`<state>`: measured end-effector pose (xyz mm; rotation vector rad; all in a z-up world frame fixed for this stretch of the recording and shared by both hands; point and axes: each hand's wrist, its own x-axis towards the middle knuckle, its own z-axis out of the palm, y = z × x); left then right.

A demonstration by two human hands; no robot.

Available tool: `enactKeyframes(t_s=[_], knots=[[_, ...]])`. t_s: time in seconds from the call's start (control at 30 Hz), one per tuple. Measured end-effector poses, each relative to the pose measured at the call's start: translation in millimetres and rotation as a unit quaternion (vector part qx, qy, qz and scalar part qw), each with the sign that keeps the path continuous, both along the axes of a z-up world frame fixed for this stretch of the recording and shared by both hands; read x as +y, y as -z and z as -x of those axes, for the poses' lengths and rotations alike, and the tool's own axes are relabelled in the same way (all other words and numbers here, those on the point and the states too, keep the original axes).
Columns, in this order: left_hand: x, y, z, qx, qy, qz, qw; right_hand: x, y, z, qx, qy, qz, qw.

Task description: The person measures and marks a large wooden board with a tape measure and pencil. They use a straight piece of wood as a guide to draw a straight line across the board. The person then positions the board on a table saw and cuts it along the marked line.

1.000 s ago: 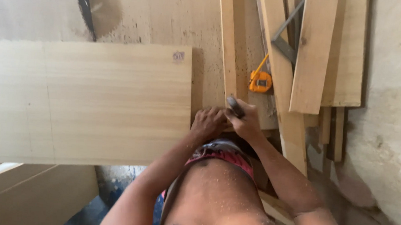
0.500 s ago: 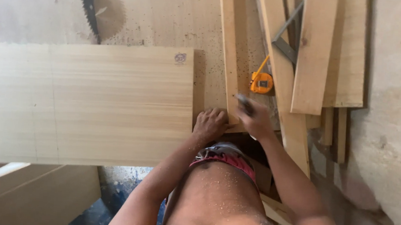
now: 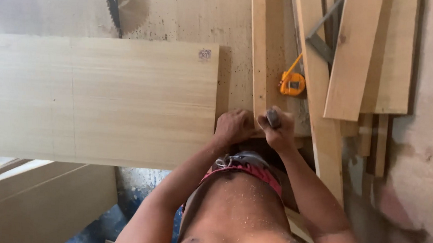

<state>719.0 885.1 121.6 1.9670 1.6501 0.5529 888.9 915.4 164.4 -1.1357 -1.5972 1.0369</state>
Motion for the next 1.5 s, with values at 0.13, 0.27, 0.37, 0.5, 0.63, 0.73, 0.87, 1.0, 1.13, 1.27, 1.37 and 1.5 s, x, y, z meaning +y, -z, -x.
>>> enactKeyframes(t_s=[0.13,0.27,0.37,0.5,0.63,0.73,0.87,1.0,1.13,1.27,1.37,1.5], knots=[[6.2,-17.3,0.4,-0.064,-0.041,0.232,0.970,31.7,0.8,11.1,-0.054,0.139,0.199,0.969],[0.4,-8.9,-13.5,-0.246,-0.139,0.330,0.901,89.5,2.6,40.7,-0.048,0.174,0.232,0.956],[-2.8,3.9,-23.9,-0.278,-0.141,0.358,0.880,122.5,6.2,62.7,-0.017,0.181,0.198,0.963],[-7.7,45.3,-26.2,-0.295,-0.157,0.328,0.884,98.0,-40.3,57.1,0.028,0.132,0.143,0.980],[-16.0,43.9,-31.8,-0.312,-0.161,0.287,0.891,68.2,7.4,21.7,0.105,0.104,-0.025,0.989],[-16.8,43.2,-32.6,-0.386,-0.180,0.298,0.854,55.7,8.5,13.4,0.111,0.075,-0.065,0.989],[-12.0,32.0,-37.0,-0.398,-0.200,0.304,0.842,50.4,28.3,6.9,0.113,0.100,-0.135,0.979],[-10.9,5.5,-35.6,-0.437,-0.212,0.318,0.814,44.1,22.1,-5.2,0.112,0.048,-0.104,0.987],[-6.6,-1.9,-39.7,-0.546,-0.179,0.296,0.763,63.4,2.5,-2.9,0.187,0.228,0.041,0.955],[-1.7,-68.5,-29.0,-0.558,-0.180,0.294,0.755,76.3,-38.4,-16.5,0.242,0.222,0.137,0.935],[14.8,-169.3,-22.9,-0.585,-0.161,0.273,0.746,85.7,-57.7,-22.1,0.252,0.215,0.124,0.935],[33.8,-276.0,-7.4,-0.639,-0.163,0.201,0.724,91.5,-77.2,-15.3,0.282,0.234,0.095,0.926]])
